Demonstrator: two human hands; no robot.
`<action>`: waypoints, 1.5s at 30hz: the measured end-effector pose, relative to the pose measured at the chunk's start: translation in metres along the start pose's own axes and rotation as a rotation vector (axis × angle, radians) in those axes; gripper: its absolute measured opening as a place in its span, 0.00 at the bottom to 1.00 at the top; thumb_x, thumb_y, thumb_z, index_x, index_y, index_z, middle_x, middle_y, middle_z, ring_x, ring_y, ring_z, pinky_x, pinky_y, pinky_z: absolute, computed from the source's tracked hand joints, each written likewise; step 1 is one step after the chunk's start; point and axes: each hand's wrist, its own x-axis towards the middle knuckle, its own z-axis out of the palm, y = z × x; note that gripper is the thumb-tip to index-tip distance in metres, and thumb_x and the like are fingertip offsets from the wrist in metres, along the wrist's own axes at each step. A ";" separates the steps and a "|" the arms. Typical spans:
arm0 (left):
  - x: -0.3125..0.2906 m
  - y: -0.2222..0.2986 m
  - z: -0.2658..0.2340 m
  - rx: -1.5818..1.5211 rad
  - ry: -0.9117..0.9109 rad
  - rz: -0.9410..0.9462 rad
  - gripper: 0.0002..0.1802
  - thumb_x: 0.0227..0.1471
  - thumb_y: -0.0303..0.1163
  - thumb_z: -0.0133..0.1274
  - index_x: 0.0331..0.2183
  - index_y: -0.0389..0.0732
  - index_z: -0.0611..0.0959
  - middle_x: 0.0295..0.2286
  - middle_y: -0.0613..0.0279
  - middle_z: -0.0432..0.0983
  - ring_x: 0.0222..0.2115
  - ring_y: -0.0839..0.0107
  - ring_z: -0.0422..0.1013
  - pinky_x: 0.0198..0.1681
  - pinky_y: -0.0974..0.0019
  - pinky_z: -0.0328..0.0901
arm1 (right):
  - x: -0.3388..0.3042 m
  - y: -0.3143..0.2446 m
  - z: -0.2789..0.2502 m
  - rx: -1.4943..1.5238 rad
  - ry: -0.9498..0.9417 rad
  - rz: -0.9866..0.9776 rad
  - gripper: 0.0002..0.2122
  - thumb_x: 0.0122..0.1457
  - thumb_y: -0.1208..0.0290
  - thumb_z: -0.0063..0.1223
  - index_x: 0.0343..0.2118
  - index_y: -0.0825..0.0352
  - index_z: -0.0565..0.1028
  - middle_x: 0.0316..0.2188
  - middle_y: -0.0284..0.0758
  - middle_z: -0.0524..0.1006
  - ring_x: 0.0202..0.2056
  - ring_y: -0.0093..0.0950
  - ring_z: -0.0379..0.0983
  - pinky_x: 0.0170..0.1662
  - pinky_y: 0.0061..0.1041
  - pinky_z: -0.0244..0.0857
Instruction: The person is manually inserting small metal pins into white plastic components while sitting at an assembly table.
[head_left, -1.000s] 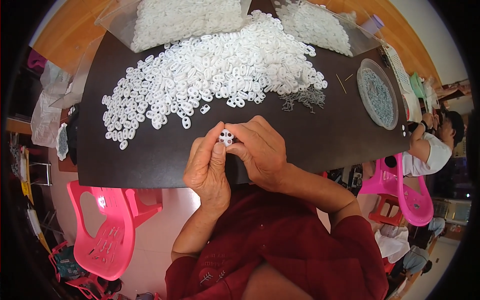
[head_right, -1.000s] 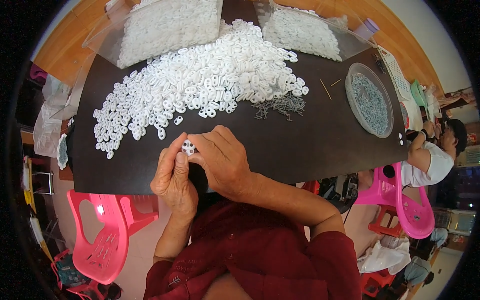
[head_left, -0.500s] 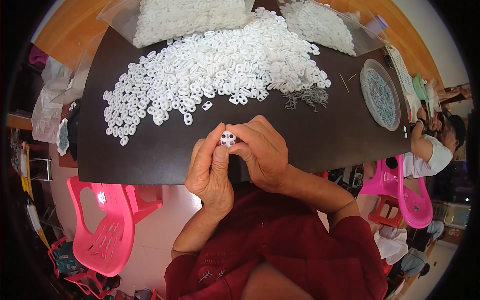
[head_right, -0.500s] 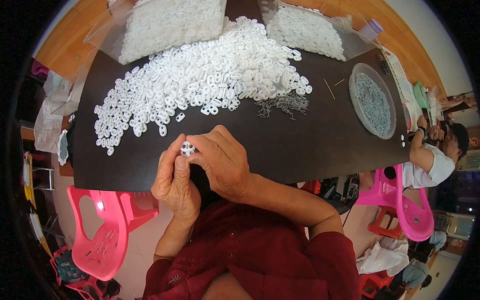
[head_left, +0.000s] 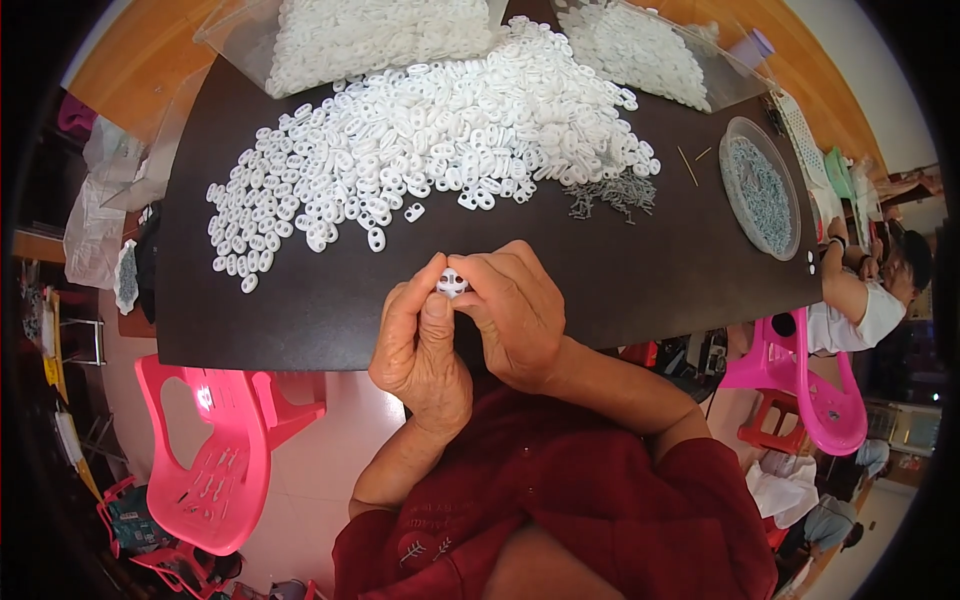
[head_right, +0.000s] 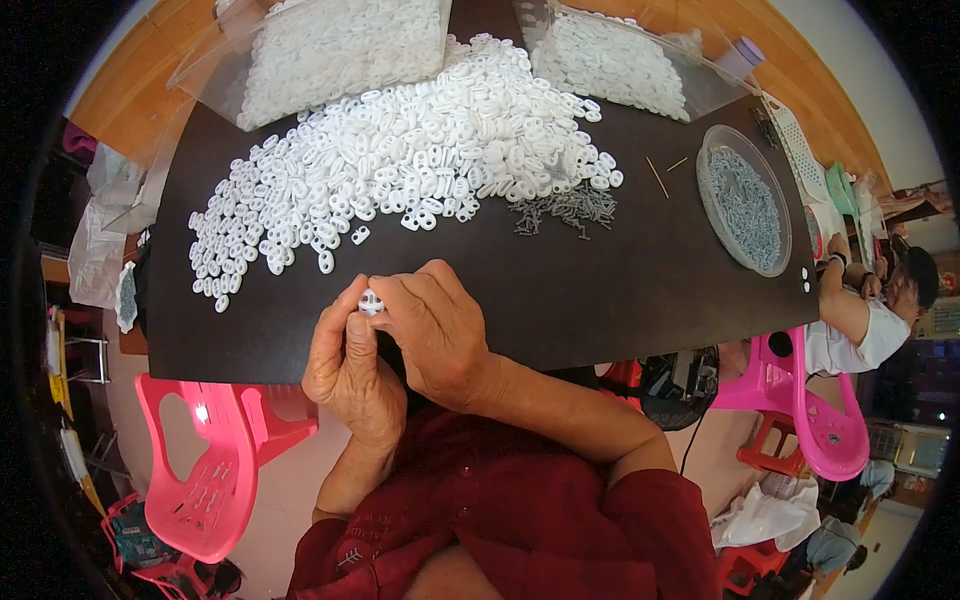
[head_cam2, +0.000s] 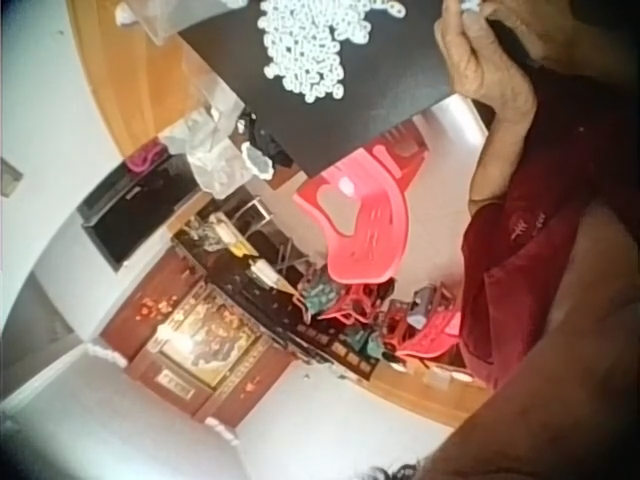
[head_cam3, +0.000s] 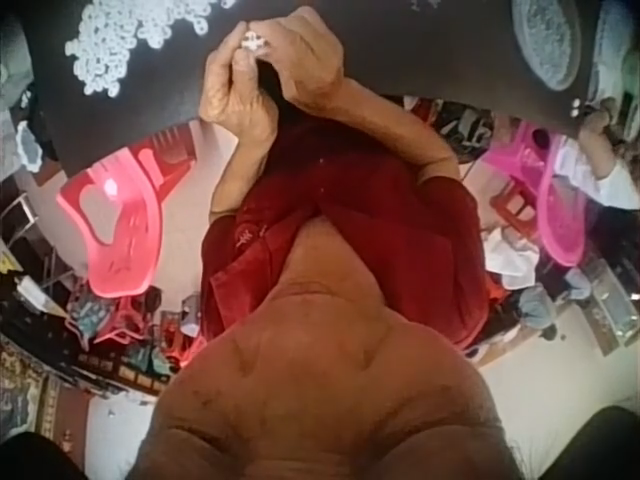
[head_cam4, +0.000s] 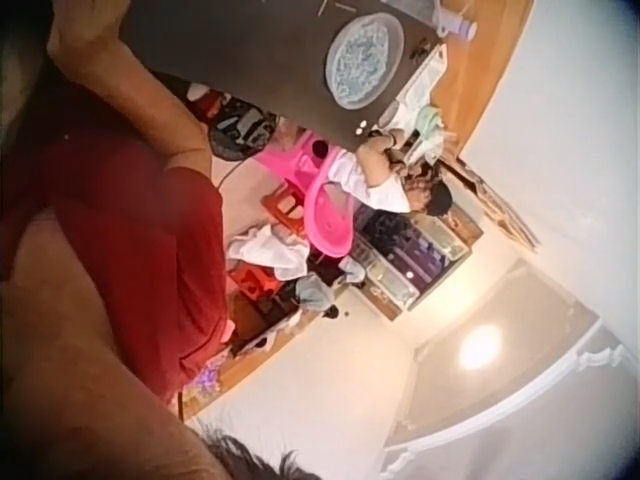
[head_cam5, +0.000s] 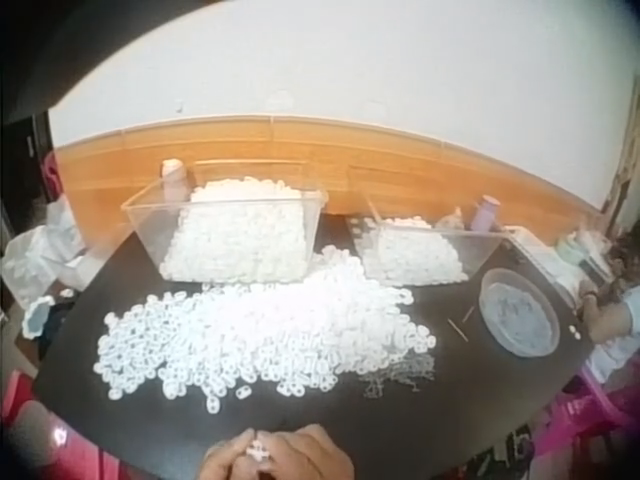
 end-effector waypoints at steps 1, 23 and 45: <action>0.000 0.001 0.000 0.000 0.000 0.001 0.14 0.56 0.25 0.48 0.43 0.28 0.77 0.35 0.60 0.73 0.34 0.77 0.67 0.41 0.75 0.62 | 0.000 -0.002 -0.001 0.023 -0.017 0.026 0.15 0.47 0.81 0.56 0.39 0.77 0.71 0.31 0.43 0.74 0.25 0.34 0.69 0.27 0.27 0.63; 0.001 0.011 0.019 -0.040 -0.010 -0.237 0.14 0.53 0.20 0.47 0.43 0.26 0.75 0.38 0.50 0.74 0.37 0.69 0.70 0.44 0.68 0.65 | -0.007 0.001 -0.013 0.000 0.094 0.131 0.12 0.44 0.79 0.54 0.34 0.75 0.71 0.26 0.40 0.70 0.23 0.36 0.64 0.26 0.33 0.58; 0.004 0.008 0.048 -0.163 -0.165 -0.266 0.20 0.56 0.29 0.48 0.47 0.26 0.70 0.37 0.44 0.71 0.37 0.62 0.70 0.42 0.63 0.67 | 0.000 0.008 -0.037 -0.004 0.267 0.255 0.13 0.47 0.75 0.56 0.35 0.73 0.69 0.24 0.37 0.66 0.25 0.34 0.61 0.29 0.30 0.58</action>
